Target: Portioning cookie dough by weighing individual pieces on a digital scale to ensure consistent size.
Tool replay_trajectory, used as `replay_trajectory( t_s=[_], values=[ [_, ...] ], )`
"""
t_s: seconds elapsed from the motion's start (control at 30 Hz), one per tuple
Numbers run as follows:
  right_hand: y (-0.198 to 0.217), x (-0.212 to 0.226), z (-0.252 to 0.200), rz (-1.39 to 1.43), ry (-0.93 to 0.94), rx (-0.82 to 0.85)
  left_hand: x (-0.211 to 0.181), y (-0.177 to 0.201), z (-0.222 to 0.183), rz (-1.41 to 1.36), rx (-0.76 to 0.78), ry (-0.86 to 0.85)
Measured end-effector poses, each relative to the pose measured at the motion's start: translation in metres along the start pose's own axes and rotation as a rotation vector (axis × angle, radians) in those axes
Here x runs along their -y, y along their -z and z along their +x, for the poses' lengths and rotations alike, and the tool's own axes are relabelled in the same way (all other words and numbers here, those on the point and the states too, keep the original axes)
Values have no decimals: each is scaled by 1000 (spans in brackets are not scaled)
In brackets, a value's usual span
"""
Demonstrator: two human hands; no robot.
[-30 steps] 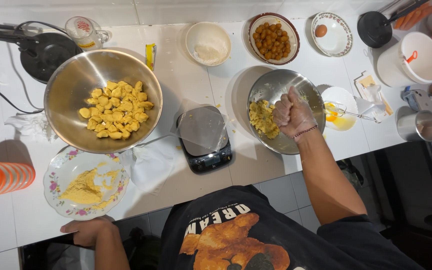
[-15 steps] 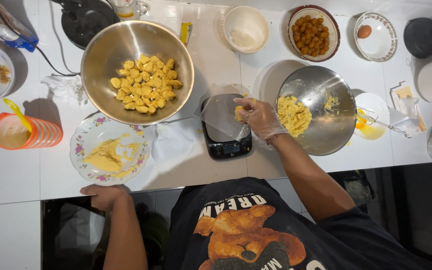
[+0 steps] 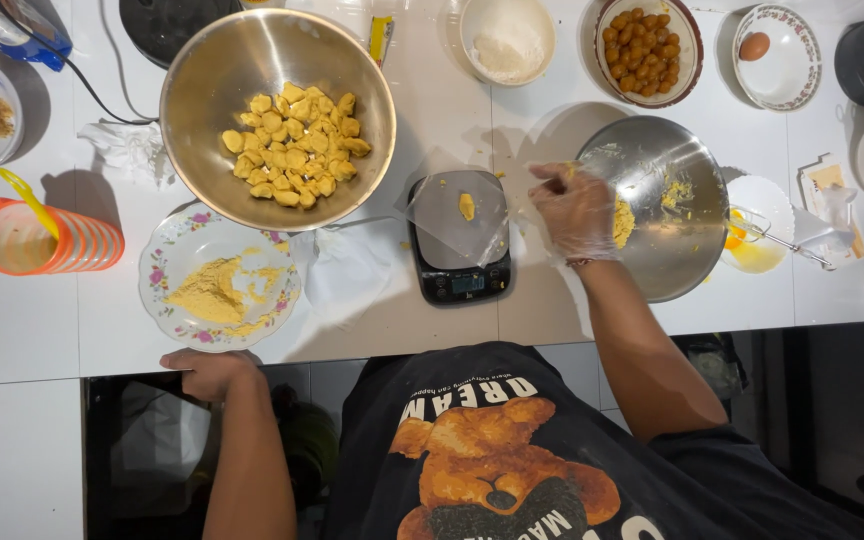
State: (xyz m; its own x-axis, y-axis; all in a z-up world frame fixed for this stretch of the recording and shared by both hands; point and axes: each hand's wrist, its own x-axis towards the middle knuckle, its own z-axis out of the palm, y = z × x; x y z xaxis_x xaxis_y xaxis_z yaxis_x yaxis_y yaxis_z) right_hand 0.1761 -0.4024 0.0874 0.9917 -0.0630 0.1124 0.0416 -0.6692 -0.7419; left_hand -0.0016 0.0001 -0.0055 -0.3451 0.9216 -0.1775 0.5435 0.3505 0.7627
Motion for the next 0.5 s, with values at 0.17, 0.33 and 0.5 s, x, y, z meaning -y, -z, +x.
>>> replay_trajectory(
  t_s=[0.17,0.33,0.5],
  values=[
    [13,3,2,244,-163,2,-24,13,-20,-21,21,16],
    [13,37,-7,397,-259,-44,-20,11,-17,-32,47,2],
    [64,39,4,398,-317,-140,-20,5,-20,-80,33,5]
  ],
)
